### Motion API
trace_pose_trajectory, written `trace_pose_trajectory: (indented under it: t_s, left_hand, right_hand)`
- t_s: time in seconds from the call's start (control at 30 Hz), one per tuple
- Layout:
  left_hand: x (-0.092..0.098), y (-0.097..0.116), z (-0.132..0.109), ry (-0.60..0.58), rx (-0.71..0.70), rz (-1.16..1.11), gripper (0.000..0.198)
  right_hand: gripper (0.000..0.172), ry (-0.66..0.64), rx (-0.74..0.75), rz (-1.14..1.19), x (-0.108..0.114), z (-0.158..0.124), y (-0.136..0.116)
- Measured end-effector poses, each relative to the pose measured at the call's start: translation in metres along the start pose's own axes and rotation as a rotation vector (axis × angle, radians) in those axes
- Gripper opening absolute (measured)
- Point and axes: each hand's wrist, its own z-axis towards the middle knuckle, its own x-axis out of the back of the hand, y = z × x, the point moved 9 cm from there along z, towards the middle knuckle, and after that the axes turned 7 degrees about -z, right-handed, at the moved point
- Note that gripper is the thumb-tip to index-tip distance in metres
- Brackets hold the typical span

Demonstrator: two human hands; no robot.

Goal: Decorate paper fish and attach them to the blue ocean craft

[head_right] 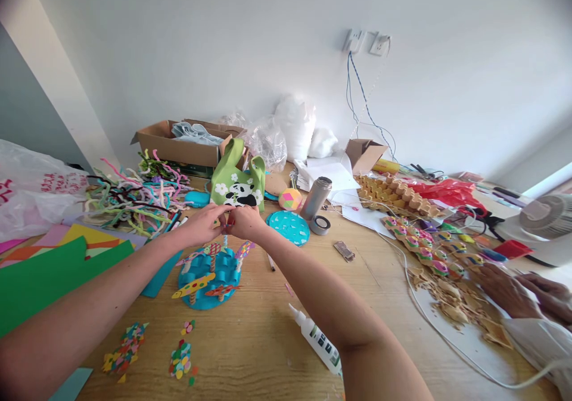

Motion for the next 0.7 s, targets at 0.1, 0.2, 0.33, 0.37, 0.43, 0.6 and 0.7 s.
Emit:
trace_pose_trajectory:
  t_s: [0.1,0.2,0.33,0.37,0.43,0.6,0.7]
  left_hand:
    - [-0.0001,0.0006,-0.0001,0.003,0.006,0.005,0.055]
    - [-0.0003,0.0014,-0.0002,0.002,0.009,0.018,0.057]
    - [0.0010,0.0029,-0.0012,0.003,0.015,0.009,0.060]
    - [0.0015,0.0037,-0.0014,0.004,0.014,0.003,0.060]
    - [0.0019,0.0052,-0.0016,0.003,0.011,-0.003,0.060]
    - [0.0018,0.0063,-0.0008,0.007,0.009,0.033,0.059]
    - [0.0011,0.0051,-0.0004,0.005,0.009,0.053,0.061]
  right_hand:
    - [0.031,-0.005,-0.011,0.011,0.0003,0.0004,0.0004]
    - [0.030,-0.012,-0.029,0.021,0.0012,0.0005,0.0010]
    - [0.028,-0.021,-0.049,0.033,0.0024,-0.0002,0.0021]
    - [0.028,-0.024,-0.053,0.035,0.0023,-0.0004,0.0024]
    - [0.028,-0.030,-0.059,0.038,0.0018,-0.0006,0.0029]
    - [0.027,-0.034,-0.056,0.037,-0.0001,0.0003,0.0021]
    - [0.025,-0.034,-0.041,0.040,0.0000,0.0010,0.0001]
